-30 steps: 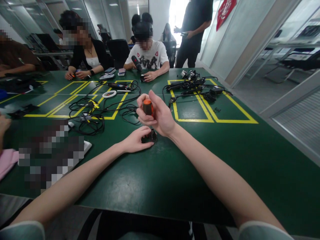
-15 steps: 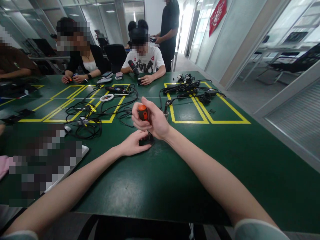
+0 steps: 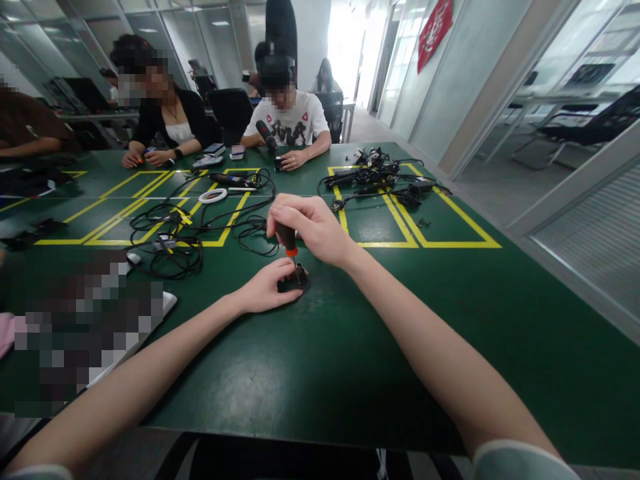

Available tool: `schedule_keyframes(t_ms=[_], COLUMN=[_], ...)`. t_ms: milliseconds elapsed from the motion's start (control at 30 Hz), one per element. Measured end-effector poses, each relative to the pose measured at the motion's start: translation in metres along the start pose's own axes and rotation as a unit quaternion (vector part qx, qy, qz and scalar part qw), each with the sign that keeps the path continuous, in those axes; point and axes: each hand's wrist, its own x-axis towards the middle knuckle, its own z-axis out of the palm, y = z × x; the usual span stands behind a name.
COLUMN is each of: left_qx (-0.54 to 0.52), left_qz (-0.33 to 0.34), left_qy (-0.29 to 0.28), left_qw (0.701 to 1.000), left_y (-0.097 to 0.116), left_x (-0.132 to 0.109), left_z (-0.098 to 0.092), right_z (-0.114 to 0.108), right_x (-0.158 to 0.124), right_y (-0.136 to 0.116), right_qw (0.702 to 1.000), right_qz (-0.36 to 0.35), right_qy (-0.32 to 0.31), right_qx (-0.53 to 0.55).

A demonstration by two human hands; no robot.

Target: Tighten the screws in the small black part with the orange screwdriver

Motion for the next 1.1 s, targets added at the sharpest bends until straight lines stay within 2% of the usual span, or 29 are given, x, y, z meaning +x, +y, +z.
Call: schedule_keyframes(t_ms=[67, 133, 233, 367, 567, 700, 933, 1100], left_qx=[0.001, 0.001, 0.002, 0.007, 0.008, -0.001, -0.002, -0.006], left_qz=[-0.001, -0.001, -0.005, -0.006, -0.006, -0.002, 0.0, -0.003], left_qy=[-0.002, -0.002, -0.004, -0.006, 0.001, -0.005, -0.002, -0.003], left_qw=[1.0, 1.0, 1.0, 1.0, 1.0, 1.0, 1.0, 1.0], left_y=[0.0, 0.001, 0.001, 0.0, -0.002, 0.001, 0.0, 0.0], left_x=[0.0, 0.0, 0.0, 0.0, 0.001, 0.0, 0.001, 0.0], left_z=[0.0, 0.0, -0.001, -0.001, 0.0, -0.002, -0.001, 0.0], right_z=[-0.006, -0.01, -0.012, -0.01, -0.001, 0.002, 0.001, 0.002], right_x=[0.0, -0.001, -0.005, -0.011, -0.011, -0.008, -0.011, -0.009], right_y=[-0.014, -0.029, -0.045, -0.055, -0.057, -0.055, -0.054, -0.052], right_qw=[0.988, 0.953, 0.92, 0.879, 0.84, 0.809, 0.82, 0.796], right_qz=[-0.017, -0.027, -0.022, -0.036, -0.001, 0.041, 0.022, 0.059], right_qy=[0.014, 0.003, -0.032, -0.04, -0.062, -0.043, -0.033, -0.009], right_qx=[-0.15, -0.302, -0.39, -0.475, -0.539, -0.584, -0.571, -0.602])
